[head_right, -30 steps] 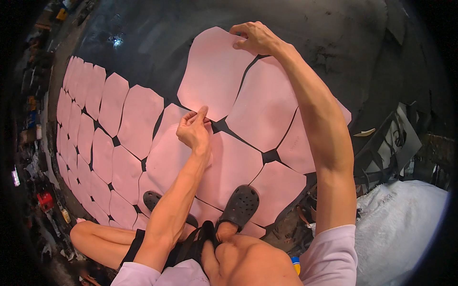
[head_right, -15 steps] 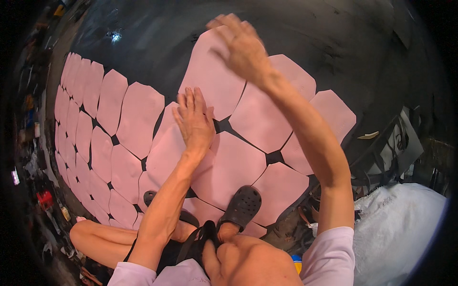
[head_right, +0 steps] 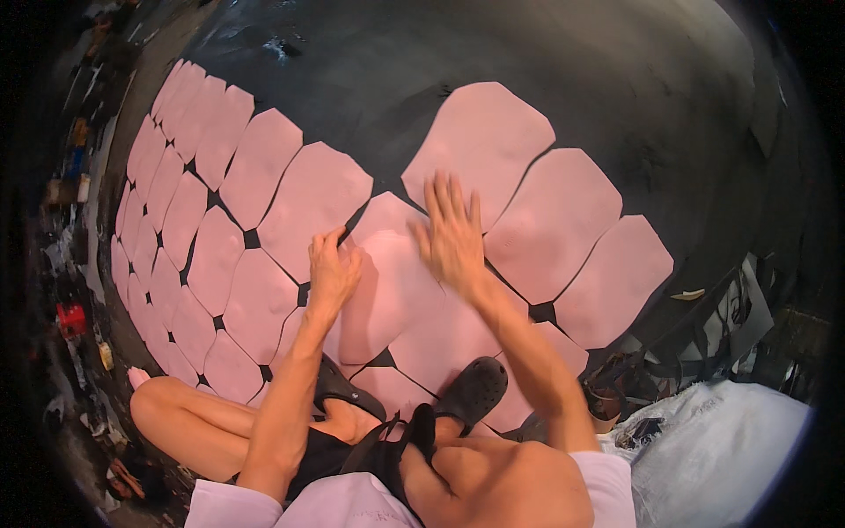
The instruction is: The person sits on the floor and arranges pink paper-like sheets into a tessellated pattern on a dark surface. They repeatedly pick up sheets, place them adjacent to others, and press them down to flatten and align the layout.
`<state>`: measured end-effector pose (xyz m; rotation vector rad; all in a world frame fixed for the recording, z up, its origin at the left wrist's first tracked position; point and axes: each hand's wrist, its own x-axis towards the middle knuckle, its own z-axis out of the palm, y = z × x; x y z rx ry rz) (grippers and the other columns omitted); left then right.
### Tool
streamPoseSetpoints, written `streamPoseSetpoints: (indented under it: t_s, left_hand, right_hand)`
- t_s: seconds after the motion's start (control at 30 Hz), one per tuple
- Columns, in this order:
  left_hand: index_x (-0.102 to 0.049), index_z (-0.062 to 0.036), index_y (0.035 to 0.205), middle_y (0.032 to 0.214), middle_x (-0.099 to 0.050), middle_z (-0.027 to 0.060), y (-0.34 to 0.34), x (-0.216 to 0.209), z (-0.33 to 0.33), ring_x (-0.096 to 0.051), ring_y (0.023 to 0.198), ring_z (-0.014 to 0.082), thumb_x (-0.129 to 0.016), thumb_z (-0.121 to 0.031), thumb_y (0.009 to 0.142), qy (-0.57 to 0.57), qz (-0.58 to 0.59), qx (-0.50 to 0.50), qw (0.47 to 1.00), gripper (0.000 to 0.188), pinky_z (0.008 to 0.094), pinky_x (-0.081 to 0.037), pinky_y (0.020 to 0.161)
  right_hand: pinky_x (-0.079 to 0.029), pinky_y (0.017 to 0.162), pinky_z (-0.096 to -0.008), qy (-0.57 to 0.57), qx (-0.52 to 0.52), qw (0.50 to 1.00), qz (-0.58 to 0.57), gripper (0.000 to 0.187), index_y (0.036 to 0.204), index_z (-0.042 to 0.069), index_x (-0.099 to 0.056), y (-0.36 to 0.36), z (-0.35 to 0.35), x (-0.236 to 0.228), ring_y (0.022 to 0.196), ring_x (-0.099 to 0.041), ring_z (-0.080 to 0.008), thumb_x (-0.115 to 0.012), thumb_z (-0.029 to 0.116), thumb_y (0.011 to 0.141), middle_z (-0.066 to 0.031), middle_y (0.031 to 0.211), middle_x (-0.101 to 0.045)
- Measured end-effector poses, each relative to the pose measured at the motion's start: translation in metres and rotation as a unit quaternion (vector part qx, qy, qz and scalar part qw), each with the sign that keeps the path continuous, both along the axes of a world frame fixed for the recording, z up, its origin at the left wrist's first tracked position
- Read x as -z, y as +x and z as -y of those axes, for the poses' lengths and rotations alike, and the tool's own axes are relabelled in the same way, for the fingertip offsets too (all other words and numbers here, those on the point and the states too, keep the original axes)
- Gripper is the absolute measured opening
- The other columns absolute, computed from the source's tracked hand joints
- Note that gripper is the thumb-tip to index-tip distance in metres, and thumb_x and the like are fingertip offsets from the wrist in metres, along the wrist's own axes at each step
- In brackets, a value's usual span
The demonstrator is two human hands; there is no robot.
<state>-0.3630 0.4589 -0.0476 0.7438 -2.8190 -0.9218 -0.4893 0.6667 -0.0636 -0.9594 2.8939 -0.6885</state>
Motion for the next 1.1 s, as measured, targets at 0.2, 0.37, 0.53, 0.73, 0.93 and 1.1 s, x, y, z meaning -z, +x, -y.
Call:
streamPoseSetpoints:
  t_s: [0.2,0.37,0.53,0.73,0.93,1.1]
  left_hand:
    - [-0.058,-0.0004,0.140,0.135,-0.066,0.0268,-0.007,-0.018,-0.009,-0.061,0.126,0.0485,-0.081,-0.033,0.096,0.117,0.110,-0.024,0.987,0.060,0.0567,-0.049,0.110]
    - [-0.067,0.0010,0.125,0.091,-0.073,0.0166,-0.005,0.005,0.022,-0.072,0.093,0.0349,-0.084,-0.053,0.095,0.134,0.035,-0.038,0.990,0.064,0.0474,-0.056,0.084]
    - [-0.079,0.0016,0.096,0.088,-0.081,0.0223,-0.031,-0.016,0.042,-0.079,0.090,0.0414,-0.077,-0.059,0.100,0.349,0.194,0.119,0.909,0.061,0.0498,-0.062,0.085]
    - [-0.082,-0.0013,0.097,0.089,-0.079,0.0250,-0.038,-0.012,0.020,-0.079,0.088,0.0423,-0.070,-0.042,0.101,0.431,0.022,0.128,0.893,0.042,0.0519,-0.060,0.085]
    - [-0.078,0.0004,0.099,0.090,-0.077,0.0221,-0.058,-0.101,0.111,-0.075,0.082,0.0352,-0.069,-0.036,0.102,0.434,-0.023,-0.018,0.900,0.037,0.0468,-0.059,0.083]
    - [-0.080,0.0010,0.105,0.095,-0.081,0.0185,-0.051,-0.126,0.189,-0.076,0.088,0.0304,-0.070,-0.034,0.102,0.406,-0.110,-0.202,0.885,0.037,0.0433,-0.058,0.086]
  right_hand:
    - [-0.044,0.114,-0.0527,-0.082,0.170,0.979,0.078,0.071,0.157,-0.001,-0.057,0.145,-0.005,-0.020,0.128,-0.057,-0.0415,-0.085,0.019,0.095,-0.0229,0.143,-0.058]
    - [-0.048,0.106,-0.0482,-0.100,0.173,0.977,0.069,0.056,0.140,0.002,-0.063,0.139,0.008,-0.027,0.117,-0.059,-0.0385,-0.087,0.008,0.090,-0.0189,0.125,-0.062]
    - [-0.052,0.096,-0.0477,-0.087,0.185,0.964,0.168,0.048,0.130,0.005,-0.063,0.119,0.001,-0.042,0.108,-0.061,-0.0352,-0.086,0.004,0.088,-0.0176,0.113,-0.065]
    - [-0.052,0.078,-0.0287,-0.175,0.227,0.888,0.359,0.035,0.118,0.004,-0.059,0.093,-0.004,-0.061,0.086,-0.061,-0.0107,-0.080,-0.004,0.091,-0.0016,0.101,-0.061]
    - [-0.060,0.086,-0.0300,-0.153,0.127,0.849,0.490,0.035,0.138,0.004,-0.061,0.024,0.086,-0.179,0.101,-0.070,-0.0138,-0.068,-0.004,0.105,-0.0028,0.118,-0.066]
    - [-0.068,0.081,-0.0424,-0.080,-0.220,0.965,0.115,0.050,0.149,0.008,-0.062,-0.014,0.184,-0.186,0.103,-0.078,-0.0413,-0.061,-0.008,0.101,-0.0187,0.150,-0.063]
